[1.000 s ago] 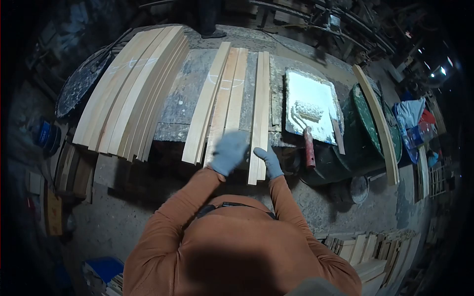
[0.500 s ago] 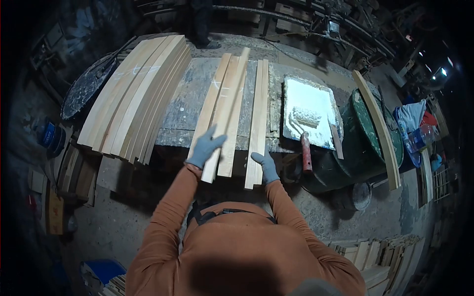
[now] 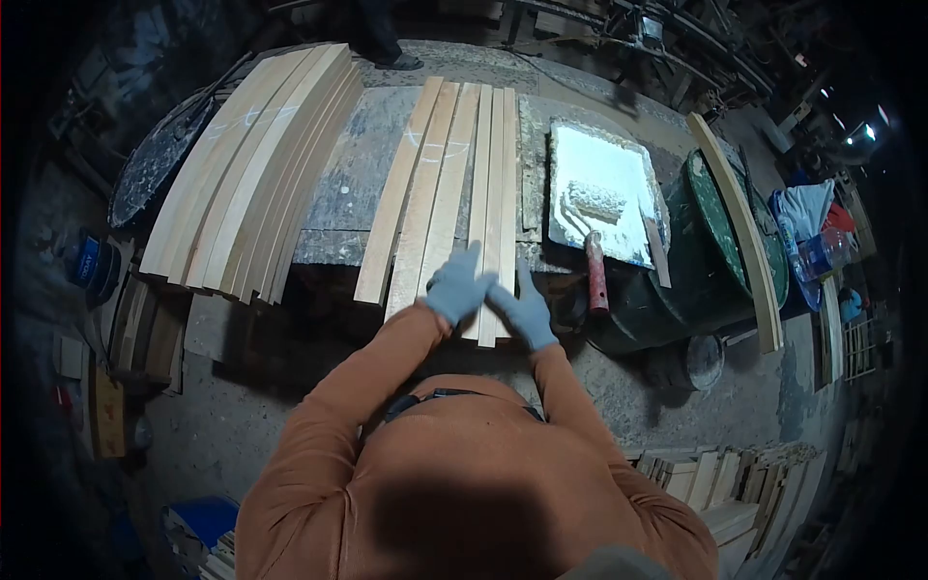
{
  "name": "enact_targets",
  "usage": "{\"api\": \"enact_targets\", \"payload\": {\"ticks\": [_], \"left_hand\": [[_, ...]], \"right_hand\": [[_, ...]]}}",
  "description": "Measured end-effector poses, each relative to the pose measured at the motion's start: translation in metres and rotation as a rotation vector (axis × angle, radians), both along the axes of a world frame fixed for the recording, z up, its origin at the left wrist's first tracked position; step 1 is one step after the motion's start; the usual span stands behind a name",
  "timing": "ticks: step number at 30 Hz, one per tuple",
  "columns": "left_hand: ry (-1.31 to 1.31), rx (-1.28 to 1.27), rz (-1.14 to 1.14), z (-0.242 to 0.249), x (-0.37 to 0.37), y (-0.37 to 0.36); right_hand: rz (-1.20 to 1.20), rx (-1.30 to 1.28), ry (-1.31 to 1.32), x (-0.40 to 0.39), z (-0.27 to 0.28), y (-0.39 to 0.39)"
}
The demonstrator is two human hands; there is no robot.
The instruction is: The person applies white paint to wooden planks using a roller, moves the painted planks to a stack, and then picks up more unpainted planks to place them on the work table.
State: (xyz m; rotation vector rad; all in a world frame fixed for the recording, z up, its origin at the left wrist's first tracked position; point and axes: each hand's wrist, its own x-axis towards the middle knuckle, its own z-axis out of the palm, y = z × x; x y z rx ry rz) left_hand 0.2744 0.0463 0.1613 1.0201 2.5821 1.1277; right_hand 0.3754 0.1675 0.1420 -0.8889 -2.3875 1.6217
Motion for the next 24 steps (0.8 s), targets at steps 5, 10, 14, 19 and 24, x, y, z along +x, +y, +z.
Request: {"api": "enact_targets", "payload": {"ticks": [5, 10, 14, 19, 24], "left_hand": [[0.269, -0.236, -0.267, -0.006, 0.020, -0.043], [0.524, 0.113, 0.151, -0.020, -0.021, -0.068], [0.334, -0.273, 0.237, -0.010, -0.006, -0.086], [0.181, -0.304, 0.290, -0.015, 0.000, -0.105], [0.124, -0.379, 0.266, -0.008, 0.001, -0.116]], "right_hand": [[0.315, 0.325, 0.124, 0.034, -0.021, 0.007], [0.064, -0.111, 0.148, -0.005, 0.039, -0.031], [0.122, 0.109, -0.008, -0.066, 0.022, -0.083], [-0.176, -0.155, -0.060, -0.109, -0.040, -0.086], [-0.479, -0.888, 0.276, -0.106, -0.023, -0.104]]}}
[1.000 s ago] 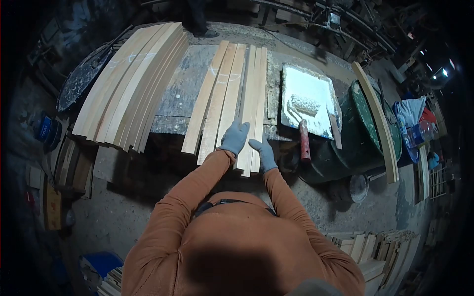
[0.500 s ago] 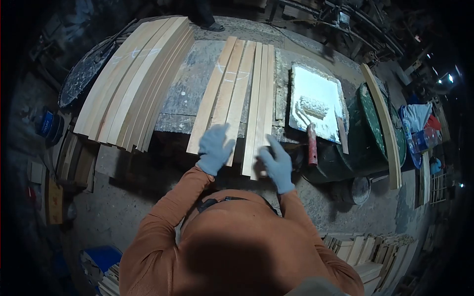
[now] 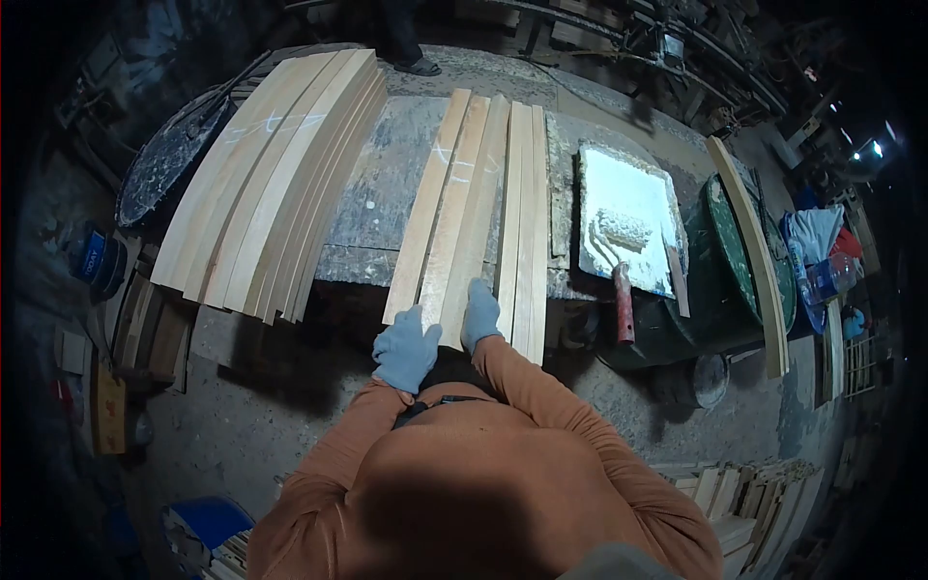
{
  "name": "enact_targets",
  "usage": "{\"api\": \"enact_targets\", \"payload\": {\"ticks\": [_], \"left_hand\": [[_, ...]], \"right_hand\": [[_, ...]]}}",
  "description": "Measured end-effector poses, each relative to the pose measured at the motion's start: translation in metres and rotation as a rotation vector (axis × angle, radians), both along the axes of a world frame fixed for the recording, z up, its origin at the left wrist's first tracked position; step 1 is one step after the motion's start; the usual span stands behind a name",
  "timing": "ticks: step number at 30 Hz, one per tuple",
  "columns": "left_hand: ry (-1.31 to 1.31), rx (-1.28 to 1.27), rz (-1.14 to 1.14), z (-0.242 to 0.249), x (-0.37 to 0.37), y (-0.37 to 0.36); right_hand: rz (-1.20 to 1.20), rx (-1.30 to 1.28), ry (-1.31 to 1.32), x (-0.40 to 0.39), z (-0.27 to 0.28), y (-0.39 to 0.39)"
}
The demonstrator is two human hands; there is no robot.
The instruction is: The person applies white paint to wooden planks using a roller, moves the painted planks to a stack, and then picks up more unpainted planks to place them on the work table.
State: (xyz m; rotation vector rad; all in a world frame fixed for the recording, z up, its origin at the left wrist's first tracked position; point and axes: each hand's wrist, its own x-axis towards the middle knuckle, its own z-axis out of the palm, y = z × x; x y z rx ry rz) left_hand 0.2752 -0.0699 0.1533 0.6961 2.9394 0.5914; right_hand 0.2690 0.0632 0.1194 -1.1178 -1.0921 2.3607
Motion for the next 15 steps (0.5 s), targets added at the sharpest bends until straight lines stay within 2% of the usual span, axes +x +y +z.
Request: {"api": "enact_targets", "payload": {"ticks": [1, 3, 4, 6, 7, 8, 9, 11, 13, 15], "left_hand": [[-0.024, 0.033, 0.006, -0.003, -0.003, -0.003], [-0.051, 0.063, 0.012, -0.001, -0.004, -0.006], [-0.073, 0.102, 0.041, 0.002, -0.003, -0.006], [-0.096, 0.146, 0.070, 0.008, -0.003, -0.009], [-0.220, 0.192, 0.154, 0.009, -0.002, -0.013], [-0.344, 0.237, 0.236, 0.009, -0.001, -0.018], [-0.346, 0.240, 0.235, 0.006, 0.000, -0.023], [-0.513, 0.176, 0.320, -0.005, 0.000, -0.035], [-0.585, 0.171, 0.275, -0.027, 0.000, -0.036], [-1.325, 1.233, 0.527, -0.032, 0.008, -0.028]], "right_hand": [[-0.001, 0.003, -0.002, 0.000, 0.002, 0.002], [0.090, -0.221, -0.095, 0.003, 0.026, 0.002], [0.090, -0.221, -0.094, 0.001, 0.024, -0.001], [0.017, -0.131, 0.046, -0.001, 0.014, -0.007], [0.016, -0.127, 0.041, 0.002, 0.010, -0.006], [0.094, 0.001, 0.067, 0.006, 0.003, -0.003], [0.171, 0.130, 0.096, 0.007, -0.004, 0.000], [0.166, 0.126, 0.122, 0.001, -0.035, 0.006], [0.164, 0.116, 0.147, -0.001, -0.034, 0.006], [0.199, -0.182, 0.074, 0.003, -0.005, 0.006]]}}
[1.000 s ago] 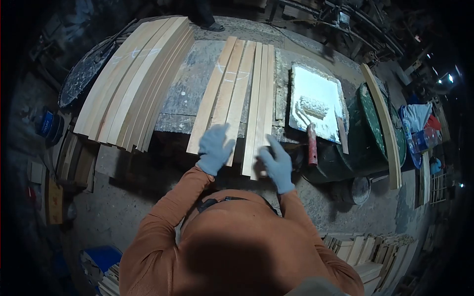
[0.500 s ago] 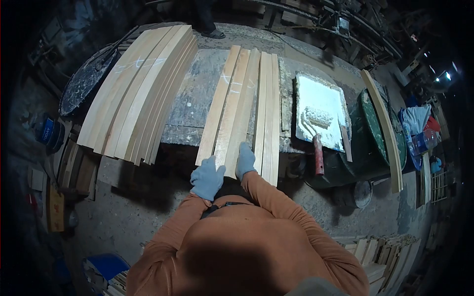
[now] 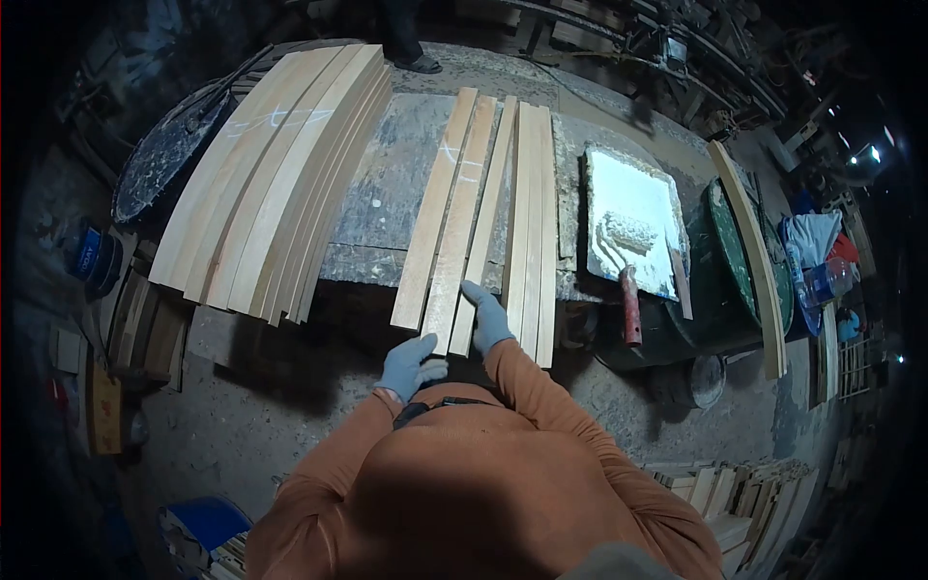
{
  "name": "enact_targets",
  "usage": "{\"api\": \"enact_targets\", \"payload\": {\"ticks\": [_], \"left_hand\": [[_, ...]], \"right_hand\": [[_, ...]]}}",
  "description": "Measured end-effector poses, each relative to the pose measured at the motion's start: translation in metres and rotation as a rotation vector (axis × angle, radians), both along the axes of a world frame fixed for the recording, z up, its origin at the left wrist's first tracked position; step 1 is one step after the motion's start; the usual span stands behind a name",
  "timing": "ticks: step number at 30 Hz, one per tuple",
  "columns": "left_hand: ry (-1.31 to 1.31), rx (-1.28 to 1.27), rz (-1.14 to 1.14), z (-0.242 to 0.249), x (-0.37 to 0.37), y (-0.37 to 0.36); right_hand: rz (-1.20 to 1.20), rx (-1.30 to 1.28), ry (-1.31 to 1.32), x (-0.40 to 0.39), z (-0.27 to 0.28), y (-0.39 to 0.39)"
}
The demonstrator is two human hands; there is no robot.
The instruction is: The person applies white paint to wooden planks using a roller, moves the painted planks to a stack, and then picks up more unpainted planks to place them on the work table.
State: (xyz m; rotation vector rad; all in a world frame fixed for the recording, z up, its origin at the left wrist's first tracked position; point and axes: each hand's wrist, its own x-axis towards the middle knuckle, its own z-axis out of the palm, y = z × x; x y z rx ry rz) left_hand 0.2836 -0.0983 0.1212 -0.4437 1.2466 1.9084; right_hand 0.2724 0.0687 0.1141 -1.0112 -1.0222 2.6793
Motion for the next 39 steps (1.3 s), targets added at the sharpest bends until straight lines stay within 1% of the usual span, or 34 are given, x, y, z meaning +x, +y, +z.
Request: {"api": "enact_targets", "payload": {"ticks": [1, 2, 4, 5, 6, 8, 9, 10, 12, 14, 15, 16, 17, 18, 20, 21, 22, 23, 24, 25, 26, 27, 28, 29, 30, 32, 33, 34, 36, 38, 39], "left_hand": [[0.029, -0.016, 0.025, -0.002, 0.001, 0.004], [0.025, -0.010, 0.025, 0.000, 0.001, 0.005], [0.535, -0.438, -0.191, 0.002, 0.003, 0.007], [0.834, -0.600, -0.231, 0.014, 0.007, 0.007], [0.830, -0.600, -0.229, 0.011, 0.009, 0.007], [1.279, -0.685, -0.239, 0.004, 0.015, 0.004], [1.149, -0.625, -0.498, 0.012, 0.012, -0.004], [1.144, -0.624, -0.503, 0.017, 0.001, -0.012], [1.043, -0.631, -0.791, 0.033, -0.030, -0.016], [1.426, -1.154, -0.391, 0.061, -0.036, 0.003], [1.424, -1.156, -0.394, 0.061, -0.046, 0.011], [1.261, -1.253, -0.435, 0.055, -0.056, 0.019], [1.095, -1.341, -0.473, 0.045, -0.063, 0.025], [1.095, -1.341, -0.478, 0.026, -0.069, 0.022], [1.304, -0.703, -0.345, -0.015, -0.091, 0.002], [1.143, -0.495, -0.399, -0.020, -0.098, -0.006], [1.140, -0.493, -0.420, -0.021, -0.097, -0.009], [1.041, -0.302, -0.413, -0.020, -0.094, -0.013], [0.931, -0.117, -0.402, -0.009, -0.087, -0.016], [0.631, -0.058, -0.489, 0.003, -0.080, -0.020], [0.623, -0.060, -0.499, -0.005, -0.077, -0.015], [0.779, 0.016, -0.453, -0.015, -0.074, -0.009], [0.932, 0.095, -0.404, -0.024, -0.070, -0.003], [0.748, 0.156, -0.448, -0.008, -0.064, 0.000], [0.747, 0.157, -0.454, -0.002, -0.065, -0.001], [0.926, -0.169, -0.685, 0.012, -0.074, 0.003], [0.945, -0.493, -0.787, 0.039, -0.070, 0.002], [1.112, -0.782, -0.775, 0.062, -0.058, 0.005], [1.699, -0.585, -0.629, 0.055, -0.045, 0.007], [1.974, -0.832, -0.851, 0.049, -0.031, 0.015], [1.957, -0.813, -0.846, 0.039, -0.035, 0.021]], "right_hand": [[0.025, -0.011, -0.004, -0.003, -0.016, 0.004], [0.025, -0.005, -0.008, -0.004, -0.019, 0.004], [-0.040, 0.567, -0.074, -0.006, -0.027, 0.000], [0.090, 0.538, -0.095, -0.002, -0.016, 0.004], [0.094, 0.539, -0.098, 0.000, -0.001, -0.001], [0.187, 0.928, -0.159, 0.004, 0.022, -0.009], [0.196, 0.809, -0.019, 0.001, 0.010, -0.004], [0.196, 0.805, -0.025, 0.003, -0.001, -0.002], [0.164, 0.931, -0.041, 0.003, -0.004, -0.001], [0.169, 0.940, -0.062, 0.003, 0.004, -0.002], [0.258, 1.018, -0.255, 0.004, 0.021, -0.004], [0.346, 1.088, -0.452, 0.006, 0.030, -0.004], [0.333, 1.153, -0.355, 0.010, 0.015, 0.003], [0.333, 1.150, -0.358, 0.017, 0.020, 0.007], [0.208, 1.050, 0.116, 0.038, 0.044, 0.015], [0.195, 1.041, 0.104, 0.053, 0.054, 0.021], [0.184, 1.396, 0.059, 0.068, 0.064, 0.030], [0.175, 1.751, 0.008, 0.082, 0.068, 0.038], [0.206, 1.683, -0.028, 0.095, 0.067, 0.043], [0.255, 1.697, -0.019, 0.107, 0.059, 0.049], [0.304, 1.712, -0.009, 0.115, 0.050, 0.053], [0.304, 1.703, -0.022, 0.119, 0.046, 0.052], [0.372, 1.846, -0.030, 0.124, 0.043, 0.051], [0.445, 1.990, -0.035, 0.129, 0.040, 0.049], [0.442, 1.989, -0.040, 0.131, 0.035, 0.048], [0.416, 2.118, -0.037, 0.126, 0.024, 0.048], [0.404, 2.115, -0.013, 0.124, 0.024, 0.048], [0.397, 2.123, -0.011, 0.123, 0.025, 0.048], [0.390, 2.181, 0.038, 0.122, 0.027, 0.049], [0.346, 2.149, 0.086, 0.118, 0.030, 0.052], [0.342, 2.142, 0.109, 0.116, 0.030, 0.054]]}}
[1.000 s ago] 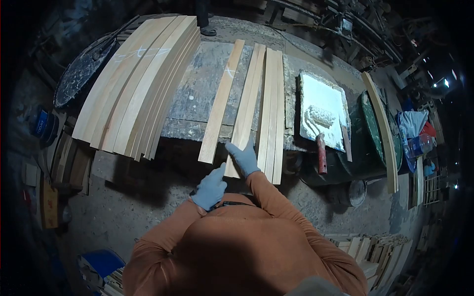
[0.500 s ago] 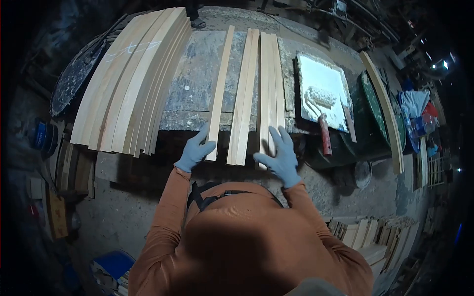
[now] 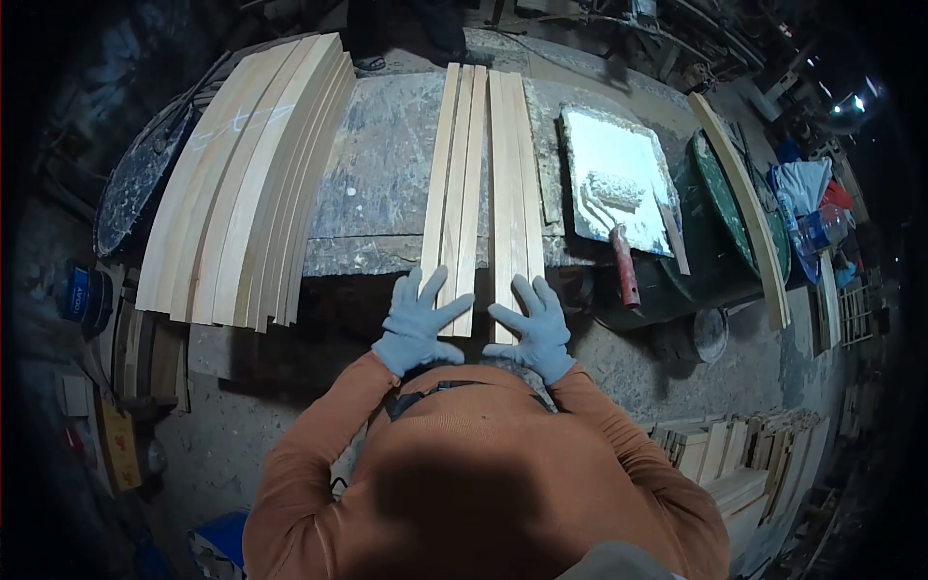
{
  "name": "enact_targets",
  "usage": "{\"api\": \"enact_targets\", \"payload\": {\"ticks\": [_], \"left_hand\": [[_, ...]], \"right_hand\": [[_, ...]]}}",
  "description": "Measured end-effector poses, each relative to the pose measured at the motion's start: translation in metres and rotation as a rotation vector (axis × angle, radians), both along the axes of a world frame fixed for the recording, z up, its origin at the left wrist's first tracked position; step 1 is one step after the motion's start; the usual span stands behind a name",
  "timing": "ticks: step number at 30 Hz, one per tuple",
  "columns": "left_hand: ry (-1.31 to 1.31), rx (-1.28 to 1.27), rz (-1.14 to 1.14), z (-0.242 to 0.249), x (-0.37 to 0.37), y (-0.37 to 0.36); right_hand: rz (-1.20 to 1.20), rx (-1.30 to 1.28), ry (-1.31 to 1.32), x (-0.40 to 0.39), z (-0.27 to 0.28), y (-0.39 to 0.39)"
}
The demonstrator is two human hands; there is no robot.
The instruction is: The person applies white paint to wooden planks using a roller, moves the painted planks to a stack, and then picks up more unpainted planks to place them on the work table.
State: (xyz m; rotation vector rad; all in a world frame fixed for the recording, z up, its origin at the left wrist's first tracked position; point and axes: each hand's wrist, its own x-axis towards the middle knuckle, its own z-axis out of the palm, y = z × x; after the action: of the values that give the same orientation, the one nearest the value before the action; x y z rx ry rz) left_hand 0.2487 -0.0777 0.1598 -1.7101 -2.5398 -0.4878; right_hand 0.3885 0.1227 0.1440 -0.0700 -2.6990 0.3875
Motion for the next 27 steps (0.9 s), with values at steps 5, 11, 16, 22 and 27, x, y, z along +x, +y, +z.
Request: {"api": "enact_targets", "payload": {"ticks": [5, 11, 16, 22, 27], "left_hand": [[-0.097, 0.127, -0.027, -0.025, -0.013, 0.016], [-0.478, 0.191, 0.234, -0.009, -0.042, 0.042], [-0.261, -0.059, 0.717, 0.010, -0.047, 0.127], [-0.265, -0.061, 0.833, -0.007, -0.048, 0.129], [-0.257, 0.006, 0.846, -0.005, -0.041, 0.130]], "right_hand": [[0.028, -0.008, 0.091, -0.007, -0.018, 0.007], [-0.004, 0.042, -0.151, -0.009, 0.010, 0.013], [-0.461, -0.171, -0.242, -0.065, 0.029, 0.024], [-0.565, -0.164, -0.425, -0.096, 0.007, 0.016], [-0.586, -0.218, -0.493, -0.099, 0.017, 0.017]]}}
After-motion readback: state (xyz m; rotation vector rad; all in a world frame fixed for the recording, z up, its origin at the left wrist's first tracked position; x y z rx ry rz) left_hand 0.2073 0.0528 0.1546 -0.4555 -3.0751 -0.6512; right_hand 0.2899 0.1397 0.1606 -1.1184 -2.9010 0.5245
